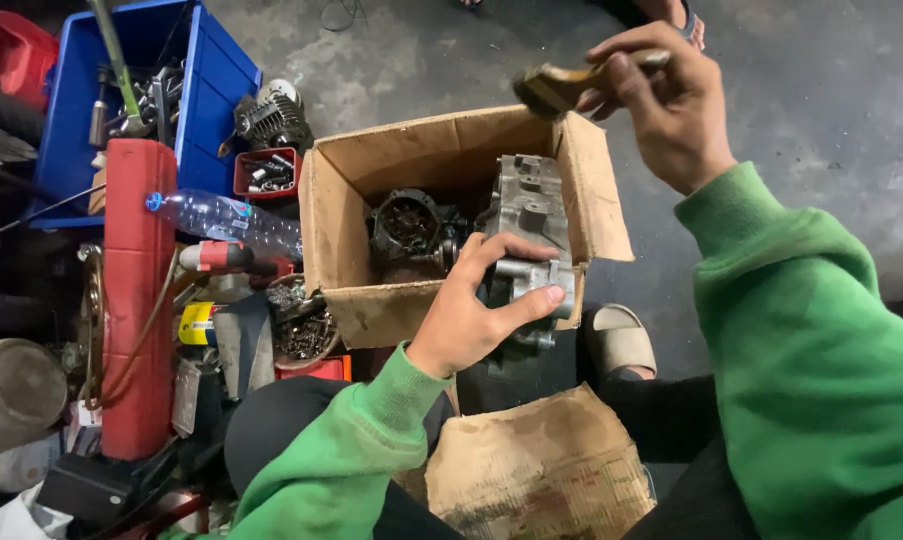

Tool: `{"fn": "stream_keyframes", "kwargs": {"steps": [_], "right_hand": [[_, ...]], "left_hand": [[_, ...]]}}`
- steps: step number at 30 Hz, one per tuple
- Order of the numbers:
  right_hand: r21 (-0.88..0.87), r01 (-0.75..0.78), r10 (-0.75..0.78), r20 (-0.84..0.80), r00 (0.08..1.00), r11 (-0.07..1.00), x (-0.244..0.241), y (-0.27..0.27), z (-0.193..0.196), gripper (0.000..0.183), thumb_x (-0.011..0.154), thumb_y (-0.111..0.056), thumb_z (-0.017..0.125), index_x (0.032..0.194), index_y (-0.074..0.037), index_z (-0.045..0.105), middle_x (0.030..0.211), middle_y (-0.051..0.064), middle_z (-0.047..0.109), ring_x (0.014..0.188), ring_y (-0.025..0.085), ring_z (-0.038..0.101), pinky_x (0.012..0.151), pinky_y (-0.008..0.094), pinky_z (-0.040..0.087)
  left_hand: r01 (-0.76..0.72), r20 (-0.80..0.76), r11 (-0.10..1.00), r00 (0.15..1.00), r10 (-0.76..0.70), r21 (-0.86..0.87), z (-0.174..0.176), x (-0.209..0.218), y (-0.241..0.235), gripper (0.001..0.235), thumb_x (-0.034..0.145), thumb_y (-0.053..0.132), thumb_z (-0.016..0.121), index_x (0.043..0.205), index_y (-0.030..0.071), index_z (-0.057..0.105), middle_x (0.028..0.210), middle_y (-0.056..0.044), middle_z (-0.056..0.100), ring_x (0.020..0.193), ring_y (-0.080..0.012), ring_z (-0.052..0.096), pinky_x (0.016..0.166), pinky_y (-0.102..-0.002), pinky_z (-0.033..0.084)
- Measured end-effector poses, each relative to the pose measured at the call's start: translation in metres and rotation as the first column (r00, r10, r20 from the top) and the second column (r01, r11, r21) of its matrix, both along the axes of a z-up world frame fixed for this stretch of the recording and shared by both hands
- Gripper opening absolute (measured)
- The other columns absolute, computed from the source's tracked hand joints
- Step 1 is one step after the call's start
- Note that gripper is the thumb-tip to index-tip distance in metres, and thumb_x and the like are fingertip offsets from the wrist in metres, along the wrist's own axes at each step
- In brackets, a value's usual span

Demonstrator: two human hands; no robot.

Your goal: Cleaning a motorcycle engine casing using a brush inside a cardboard box in a workshop environment.

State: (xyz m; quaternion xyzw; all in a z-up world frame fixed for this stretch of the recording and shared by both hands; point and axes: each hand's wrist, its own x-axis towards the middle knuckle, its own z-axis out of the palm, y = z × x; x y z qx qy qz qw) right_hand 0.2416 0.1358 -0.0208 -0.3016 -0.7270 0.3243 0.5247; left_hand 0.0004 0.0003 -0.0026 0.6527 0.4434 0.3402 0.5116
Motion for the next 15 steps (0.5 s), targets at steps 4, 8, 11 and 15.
{"fn": "stream_keyframes", "kwargs": {"steps": [4, 8, 11, 15], "right_hand": [[-0.022, 0.018, -0.017, 0.025, 1.0, 1.0, -0.002, -0.002, 0.001, 0.025, 0.122, -0.01, 0.045, 0.124, 0.011, 0.057, 0.106, 0.027, 0.068, 0.094, 0.031, 0.074, 0.084, 0.036, 0.065], [-0.086, 0.064, -0.069, -0.052, 0.996, 0.994, 0.007, 0.009, -0.011, 0.015, 0.121, -0.006, 0.051, 0.118, 0.008, 0.055, 0.116, 0.023, 0.063, 0.085, 0.027, 0.07, 0.075, 0.032, 0.064], [-0.214, 0.162, -0.19, -0.122, 0.974, 0.963, 0.015, 0.018, -0.019, 0.013, 0.118, -0.01, 0.059, 0.109, -0.001, 0.057, 0.105, 0.012, 0.059, 0.077, 0.017, 0.06, 0.065, 0.027, 0.055], [-0.418, 0.192, -0.36, -0.371, 0.856, 0.888, 0.023, 0.029, -0.023, 0.022, 0.113, -0.031, 0.056, 0.104, -0.013, 0.065, 0.078, -0.002, 0.06, 0.07, 0.009, 0.056, 0.07, 0.024, 0.045]], "left_hand": [[-0.013, 0.013, 1.0, 1.0, 0.013, -0.009, 0.001, -0.001, 0.0, 0.027, 0.087, 0.033, 0.075, 0.111, 0.023, 0.068, 0.118, 0.006, 0.068, 0.114, -0.0121, 0.055, 0.109, -0.032, 0.042], [-0.019, -0.001, 1.0, 1.0, 0.019, -0.015, 0.003, 0.0, -0.001, 0.027, 0.086, 0.035, 0.075, 0.11, 0.024, 0.068, 0.116, 0.008, 0.069, 0.111, -0.0115, 0.055, 0.107, -0.032, 0.042], [-0.022, -0.011, 1.0, 1.0, 0.022, -0.021, 0.004, 0.0, -0.002, 0.027, 0.086, 0.036, 0.075, 0.109, 0.024, 0.068, 0.115, 0.008, 0.069, 0.109, -0.0118, 0.054, 0.105, -0.031, 0.042], [-0.026, -0.016, 1.0, 1.0, 0.026, -0.001, 0.002, 0.0, -0.003, 0.027, 0.086, 0.035, 0.076, 0.108, 0.023, 0.068, 0.114, 0.008, 0.07, 0.105, -0.012, 0.052, 0.102, -0.029, 0.042]]}}
